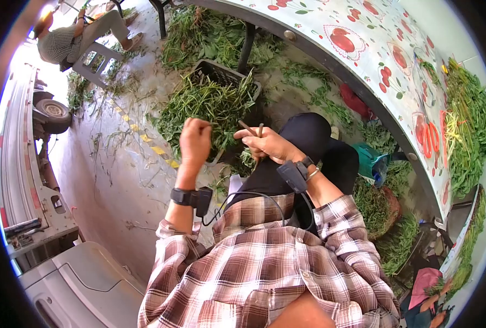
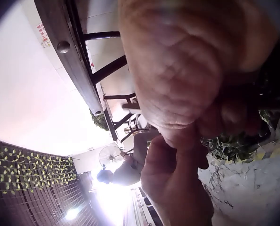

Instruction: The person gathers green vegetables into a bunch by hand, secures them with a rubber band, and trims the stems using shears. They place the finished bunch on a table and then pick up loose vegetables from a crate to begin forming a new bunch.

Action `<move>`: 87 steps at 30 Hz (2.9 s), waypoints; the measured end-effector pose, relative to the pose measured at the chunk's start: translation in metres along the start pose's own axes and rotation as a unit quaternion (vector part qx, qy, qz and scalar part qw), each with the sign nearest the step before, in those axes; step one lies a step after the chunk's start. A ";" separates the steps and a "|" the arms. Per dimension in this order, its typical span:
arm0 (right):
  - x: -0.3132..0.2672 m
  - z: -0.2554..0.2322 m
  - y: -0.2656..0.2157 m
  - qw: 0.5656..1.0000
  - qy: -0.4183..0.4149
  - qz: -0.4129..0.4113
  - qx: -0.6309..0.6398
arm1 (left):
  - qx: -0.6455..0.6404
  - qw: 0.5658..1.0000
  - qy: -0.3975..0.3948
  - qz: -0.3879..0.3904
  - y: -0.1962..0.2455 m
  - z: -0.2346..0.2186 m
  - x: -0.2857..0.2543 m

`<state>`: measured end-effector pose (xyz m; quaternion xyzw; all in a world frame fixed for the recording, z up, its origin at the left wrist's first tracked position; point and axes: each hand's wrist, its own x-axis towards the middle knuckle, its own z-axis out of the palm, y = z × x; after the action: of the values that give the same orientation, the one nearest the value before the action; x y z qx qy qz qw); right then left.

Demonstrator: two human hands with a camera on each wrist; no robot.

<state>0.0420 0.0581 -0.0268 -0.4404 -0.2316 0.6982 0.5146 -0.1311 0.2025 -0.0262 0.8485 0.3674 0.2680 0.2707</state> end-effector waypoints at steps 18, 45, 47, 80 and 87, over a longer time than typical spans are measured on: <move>0.010 -0.004 0.016 0.997 0.046 -0.034 -0.052 | -0.305 0.910 -0.280 -0.010 0.064 0.036 -0.003; 0.021 -0.011 0.001 0.994 0.086 -0.010 0.065 | 0.154 0.972 -0.135 -0.118 -0.204 0.134 0.119; 0.021 -0.011 -0.002 0.993 0.088 -0.001 0.077 | 0.169 0.971 -0.143 -0.095 -0.207 0.140 0.125; 0.035 -0.008 -0.003 0.993 0.099 0.009 0.067 | -0.041 0.983 -0.015 -0.176 -0.199 0.063 0.147; 0.035 -0.007 0.000 0.992 0.111 0.005 0.067 | -0.057 0.972 0.118 -0.194 -0.174 0.002 0.144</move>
<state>0.0453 0.0897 -0.0434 -0.4809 -0.1239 0.6613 0.5622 -0.1284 0.4141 -0.1044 0.7067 0.5386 0.3287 0.3200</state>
